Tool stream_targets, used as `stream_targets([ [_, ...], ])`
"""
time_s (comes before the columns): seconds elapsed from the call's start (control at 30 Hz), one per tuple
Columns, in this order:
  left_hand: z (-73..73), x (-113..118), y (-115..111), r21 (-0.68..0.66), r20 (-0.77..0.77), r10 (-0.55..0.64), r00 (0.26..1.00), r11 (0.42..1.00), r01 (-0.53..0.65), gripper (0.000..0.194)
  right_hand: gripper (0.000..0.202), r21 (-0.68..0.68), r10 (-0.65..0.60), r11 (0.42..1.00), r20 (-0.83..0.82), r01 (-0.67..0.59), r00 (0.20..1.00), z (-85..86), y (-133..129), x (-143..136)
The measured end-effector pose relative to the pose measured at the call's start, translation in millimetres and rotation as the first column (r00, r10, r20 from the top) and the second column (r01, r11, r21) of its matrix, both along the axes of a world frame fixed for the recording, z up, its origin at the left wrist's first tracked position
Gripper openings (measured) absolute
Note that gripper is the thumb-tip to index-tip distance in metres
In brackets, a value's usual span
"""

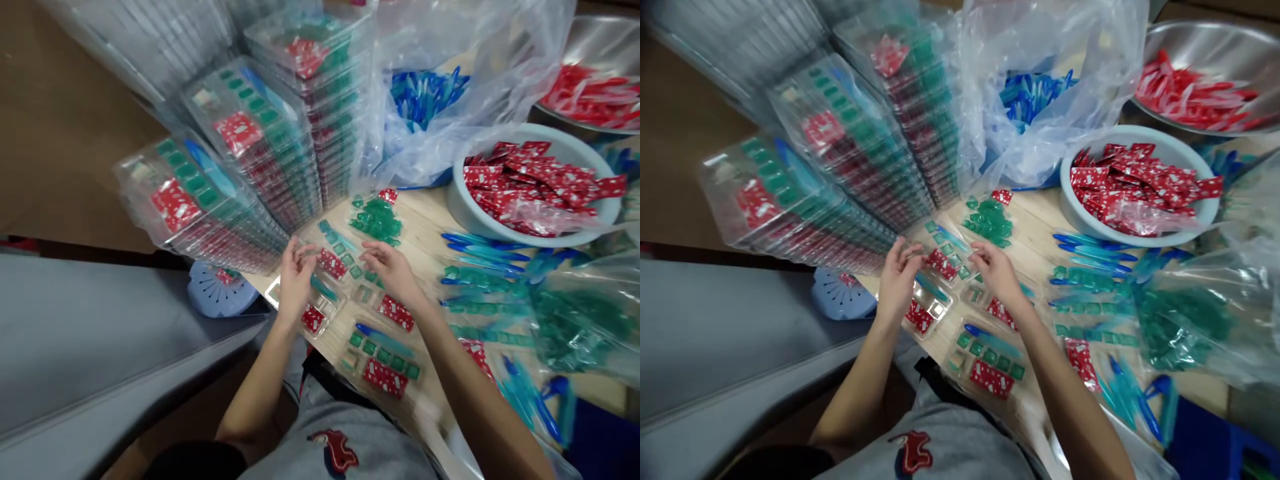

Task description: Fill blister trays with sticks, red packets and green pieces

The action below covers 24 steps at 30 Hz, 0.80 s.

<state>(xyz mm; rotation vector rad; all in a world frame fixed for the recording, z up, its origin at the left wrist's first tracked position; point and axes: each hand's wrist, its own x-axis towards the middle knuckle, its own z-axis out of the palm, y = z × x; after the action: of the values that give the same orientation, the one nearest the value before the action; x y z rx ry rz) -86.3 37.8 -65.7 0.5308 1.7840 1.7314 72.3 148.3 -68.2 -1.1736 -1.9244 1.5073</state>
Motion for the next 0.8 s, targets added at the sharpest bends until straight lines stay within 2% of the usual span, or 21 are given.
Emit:
stream_targets([
  [0.07, -6.6, -8, 3, -0.102, 0.014, -0.024, 1.0, 0.994, 0.025, 0.056, 0.026, 0.056, 0.007, 0.998, 0.091, -0.012, 0.996, -4.7, 8, -11],
  [0.13, -7.3, -8, 3, -0.174, 0.001, -0.047, 0.999, 0.984, 0.047, 0.058, 0.027, 0.121, 0.011, 0.992, 0.176, -0.033, 0.984, -4.2, 13, -20],
  [0.23, -3.4, -1, -1, -0.246, -0.045, -0.084, 0.995, 0.967, 0.07, 0.066, 0.029, 0.202, 0.028, 0.975, 0.285, -0.089, 0.958, 3.3, 15, -29],
  [0.37, -3.3, 8, -7, -0.33, -0.152, -0.089, 0.984, 0.943, 0.034, 0.083, 0.033, 0.268, 0.04, 0.95, 0.402, -0.16, 0.915, 11.9, 15, -35],
  [0.43, -7.3, 11, -8, -0.343, -0.229, -0.123, 0.966, 0.938, 0.038, 0.079, 0.032, 0.288, 0.043, 0.939, 0.444, -0.189, 0.895, 12.7, 14, -36],
  [0.5, -12.8, 11, -8, -0.398, -0.366, -0.242, 0.898, 0.913, 0.084, 0.066, 0.031, 0.298, 0.052, 0.93, 0.473, -0.215, 0.88, 12.2, 12, -40],
  [0.57, -17.6, 10, -8, -0.469, -0.476, -0.372, 0.797, 0.874, 0.127, 0.054, 0.031, 0.296, 0.055, 0.927, 0.495, -0.228, 0.867, 13.0, 7, -44],
  [0.63, -19.5, 9, -9, -0.533, -0.546, -0.455, 0.703, 0.837, 0.127, 0.05, 0.032, 0.289, 0.044, 0.932, 0.51, -0.22, 0.859, 16.8, 0, -45],
  [0.73, -16.4, 7, -11, -0.549, -0.632, -0.478, 0.611, 0.832, 0.082, 0.049, 0.037, 0.293, 0.009, 0.94, 0.496, -0.178, 0.868, 27.0, -16, -33],
  [0.8, -10.1, 9, -6, -0.489, -0.673, -0.46, 0.579, 0.864, 0.118, 0.048, 0.038, 0.3, -0.023, 0.945, 0.466, -0.134, 0.884, 35.0, -32, -14],
])
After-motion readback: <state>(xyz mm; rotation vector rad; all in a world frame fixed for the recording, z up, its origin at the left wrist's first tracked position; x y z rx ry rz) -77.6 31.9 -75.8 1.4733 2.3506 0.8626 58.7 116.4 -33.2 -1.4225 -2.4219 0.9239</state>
